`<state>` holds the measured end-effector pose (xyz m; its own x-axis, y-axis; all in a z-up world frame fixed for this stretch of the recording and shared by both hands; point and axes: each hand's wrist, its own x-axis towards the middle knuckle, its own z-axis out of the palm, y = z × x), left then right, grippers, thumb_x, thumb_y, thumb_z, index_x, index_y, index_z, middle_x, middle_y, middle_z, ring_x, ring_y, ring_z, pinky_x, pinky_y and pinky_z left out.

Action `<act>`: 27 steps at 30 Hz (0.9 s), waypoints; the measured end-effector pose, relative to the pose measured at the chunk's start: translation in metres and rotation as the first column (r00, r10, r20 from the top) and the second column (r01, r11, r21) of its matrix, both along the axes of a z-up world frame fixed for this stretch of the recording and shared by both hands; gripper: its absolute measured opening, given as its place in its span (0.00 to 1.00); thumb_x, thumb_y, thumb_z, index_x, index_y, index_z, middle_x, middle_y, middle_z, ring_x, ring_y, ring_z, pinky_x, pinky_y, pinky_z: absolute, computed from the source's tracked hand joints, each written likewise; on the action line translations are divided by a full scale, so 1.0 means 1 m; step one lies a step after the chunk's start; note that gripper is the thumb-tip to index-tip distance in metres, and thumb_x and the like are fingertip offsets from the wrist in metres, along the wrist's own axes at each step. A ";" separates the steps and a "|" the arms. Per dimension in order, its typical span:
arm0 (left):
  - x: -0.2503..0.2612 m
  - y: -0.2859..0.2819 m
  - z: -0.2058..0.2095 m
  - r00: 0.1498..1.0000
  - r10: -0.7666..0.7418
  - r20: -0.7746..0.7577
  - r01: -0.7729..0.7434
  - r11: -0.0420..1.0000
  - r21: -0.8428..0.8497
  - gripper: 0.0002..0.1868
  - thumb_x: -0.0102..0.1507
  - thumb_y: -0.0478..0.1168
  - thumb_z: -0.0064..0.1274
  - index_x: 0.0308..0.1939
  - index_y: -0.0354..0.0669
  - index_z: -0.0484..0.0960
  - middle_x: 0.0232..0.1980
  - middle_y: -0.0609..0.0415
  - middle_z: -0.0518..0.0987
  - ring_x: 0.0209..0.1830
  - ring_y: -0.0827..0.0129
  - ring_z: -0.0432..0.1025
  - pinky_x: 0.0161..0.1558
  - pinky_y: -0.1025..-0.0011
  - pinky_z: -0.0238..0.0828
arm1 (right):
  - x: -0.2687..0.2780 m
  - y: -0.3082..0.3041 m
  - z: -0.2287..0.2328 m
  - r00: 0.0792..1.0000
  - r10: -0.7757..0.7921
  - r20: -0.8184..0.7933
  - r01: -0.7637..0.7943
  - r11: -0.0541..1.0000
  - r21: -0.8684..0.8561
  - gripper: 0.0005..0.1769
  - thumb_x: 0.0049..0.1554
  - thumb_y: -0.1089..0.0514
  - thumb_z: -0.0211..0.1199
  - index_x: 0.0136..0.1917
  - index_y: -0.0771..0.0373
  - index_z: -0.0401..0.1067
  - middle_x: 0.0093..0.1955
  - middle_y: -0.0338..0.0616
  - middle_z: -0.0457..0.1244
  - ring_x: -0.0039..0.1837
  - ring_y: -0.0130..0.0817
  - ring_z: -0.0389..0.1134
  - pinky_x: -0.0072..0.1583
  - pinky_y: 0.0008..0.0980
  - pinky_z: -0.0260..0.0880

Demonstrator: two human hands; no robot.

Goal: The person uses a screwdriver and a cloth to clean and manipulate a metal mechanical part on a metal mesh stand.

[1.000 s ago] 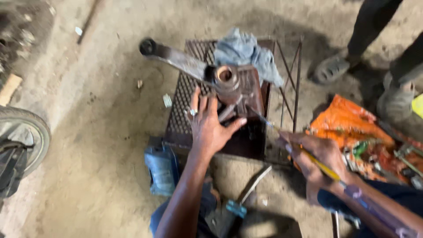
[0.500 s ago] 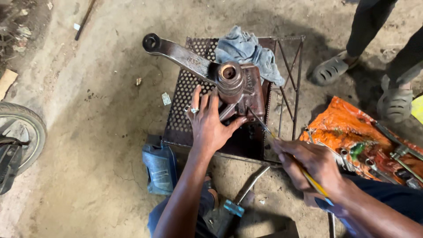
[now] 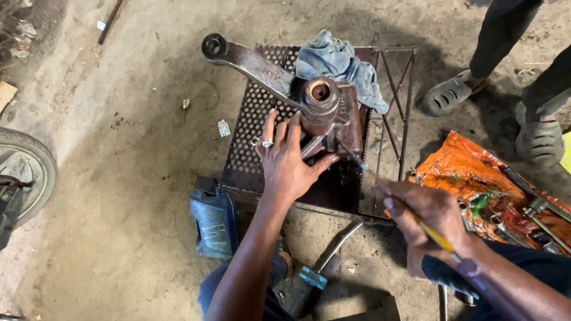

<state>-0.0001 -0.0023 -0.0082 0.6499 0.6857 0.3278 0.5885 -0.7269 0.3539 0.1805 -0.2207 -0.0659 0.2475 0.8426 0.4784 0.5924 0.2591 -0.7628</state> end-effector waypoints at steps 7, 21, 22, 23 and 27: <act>-0.001 0.000 -0.003 1.000 -0.004 0.003 0.004 1.000 0.026 0.55 0.52 0.70 0.65 0.70 0.36 0.67 0.67 0.37 0.70 0.80 0.42 0.47 0.62 0.27 0.51 | -0.028 0.006 0.038 0.934 -0.122 0.335 0.119 0.992 0.030 0.15 0.57 0.68 0.61 0.59 0.69 0.71 0.43 0.52 0.71 0.34 0.29 0.70 0.34 0.30 0.73; -0.003 0.001 -0.008 0.996 -0.032 0.079 0.023 0.993 0.119 0.56 0.53 0.76 0.60 0.69 0.35 0.70 0.64 0.38 0.73 0.80 0.40 0.52 0.65 0.33 0.54 | -0.071 0.013 0.053 0.895 -0.109 0.434 0.123 0.992 -0.005 0.23 0.52 0.69 0.65 0.61 0.78 0.68 0.43 0.60 0.70 0.31 0.38 0.70 0.30 0.36 0.71; -0.006 -0.003 -0.008 0.998 -0.029 0.060 0.023 0.995 0.099 0.56 0.53 0.76 0.60 0.69 0.35 0.70 0.64 0.38 0.73 0.79 0.40 0.52 0.65 0.33 0.54 | -0.074 0.010 0.056 0.899 -0.125 0.420 0.124 0.992 0.029 0.23 0.53 0.69 0.64 0.61 0.77 0.66 0.45 0.59 0.70 0.34 0.40 0.71 0.33 0.36 0.72; -0.005 -0.001 -0.006 0.998 -0.027 0.053 0.022 0.995 0.096 0.56 0.53 0.75 0.60 0.69 0.35 0.70 0.64 0.39 0.73 0.79 0.40 0.52 0.65 0.33 0.53 | -0.075 0.012 0.058 0.904 -0.131 0.408 0.125 0.991 0.041 0.22 0.53 0.69 0.63 0.61 0.76 0.66 0.44 0.57 0.69 0.34 0.40 0.71 0.33 0.36 0.72; -0.003 0.000 0.000 0.998 -0.026 0.059 0.024 0.999 0.037 0.54 0.54 0.74 0.60 0.69 0.37 0.70 0.65 0.39 0.73 0.79 0.41 0.51 0.65 0.31 0.52 | -0.076 0.018 0.054 0.932 -0.081 0.353 0.115 0.990 -0.076 0.24 0.54 0.69 0.64 0.63 0.77 0.66 0.41 0.52 0.69 0.32 0.37 0.71 0.32 0.35 0.72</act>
